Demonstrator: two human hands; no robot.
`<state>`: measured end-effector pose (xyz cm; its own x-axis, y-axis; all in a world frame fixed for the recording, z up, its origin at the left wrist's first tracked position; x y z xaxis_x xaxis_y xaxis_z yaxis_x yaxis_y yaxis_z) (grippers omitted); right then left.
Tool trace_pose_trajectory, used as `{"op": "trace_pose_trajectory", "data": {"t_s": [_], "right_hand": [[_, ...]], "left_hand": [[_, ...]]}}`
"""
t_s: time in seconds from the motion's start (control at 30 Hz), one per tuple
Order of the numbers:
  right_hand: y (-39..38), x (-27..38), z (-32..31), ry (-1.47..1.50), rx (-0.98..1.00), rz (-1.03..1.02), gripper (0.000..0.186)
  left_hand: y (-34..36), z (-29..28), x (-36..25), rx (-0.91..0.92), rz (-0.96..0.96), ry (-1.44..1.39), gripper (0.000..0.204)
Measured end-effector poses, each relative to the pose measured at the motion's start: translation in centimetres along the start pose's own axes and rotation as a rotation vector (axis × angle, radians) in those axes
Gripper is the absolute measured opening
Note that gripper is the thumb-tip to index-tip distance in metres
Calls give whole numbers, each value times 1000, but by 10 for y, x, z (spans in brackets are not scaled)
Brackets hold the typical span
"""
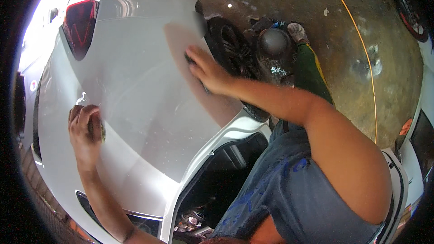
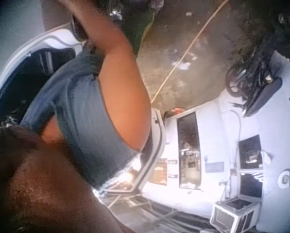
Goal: The person sands a wet section of a white car's exterior panel using a sanding block while holding a green cloth.
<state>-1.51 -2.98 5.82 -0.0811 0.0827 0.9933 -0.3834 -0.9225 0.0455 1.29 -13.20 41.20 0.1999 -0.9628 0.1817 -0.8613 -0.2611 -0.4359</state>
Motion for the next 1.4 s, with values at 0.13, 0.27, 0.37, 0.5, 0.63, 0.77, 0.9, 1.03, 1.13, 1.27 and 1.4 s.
{"op": "trace_pose_trajectory", "data": {"t_s": [0.13, 0.27, 0.37, 0.5, 0.63, 0.77, 0.9, 1.03, 1.13, 1.27, 1.4], "right_hand": [[105, -28, -50, 68, -95, -7, 53], [24, -1, 4, 5, -13, 17, 54], [-57, 29, 28, -100, 16, -158, 57], [15, 11, 5, -56, -4, -76, 54], [121, -7, -48, -2, -68, -13, 49], [36, 13, 11, -53, 15, -35, 54], [-40, 45, 31, -66, 93, -213, 56], [82, 11, -25, -35, -20, -61, 52], [130, 3, -42, 0, -61, -50, 50], [30, 17, 15, -31, 7, -35, 54], [-45, 47, 30, -103, 72, -207, 57]], "left_hand": [[12, -5, -10, -45, 19, 12, 18], [0, -1, -4, -45, -7, 31, 20], [1, -1, -5, -60, 24, 29, 20], [5, -5, -7, -43, 16, 26, 20], [15, -6, -11, -61, 32, 32, 21], [0, -2, -2, -52, 11, 39, 22], [-2, 1, -1, -51, 19, 35, 23], [12, -9, -14, -86, 45, 43, 23], [13, -7, -9, -51, 1, 24, 22], [1, 0, 0, -34, -7, 38, 23], [0, -1, -1, -48, 4, 36, 23]]}}
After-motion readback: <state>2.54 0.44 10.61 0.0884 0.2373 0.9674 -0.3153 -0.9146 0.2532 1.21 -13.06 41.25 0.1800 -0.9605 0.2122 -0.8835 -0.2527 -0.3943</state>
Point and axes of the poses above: each hand's wrist, its own y-axis towards the middle knuckle, its own z-axis out of the palm, x = y × z, the point moved 10 cm from there along y, towards the middle knuckle, and after that the axes turned 11 degrees about x, right-handed, at the moved point
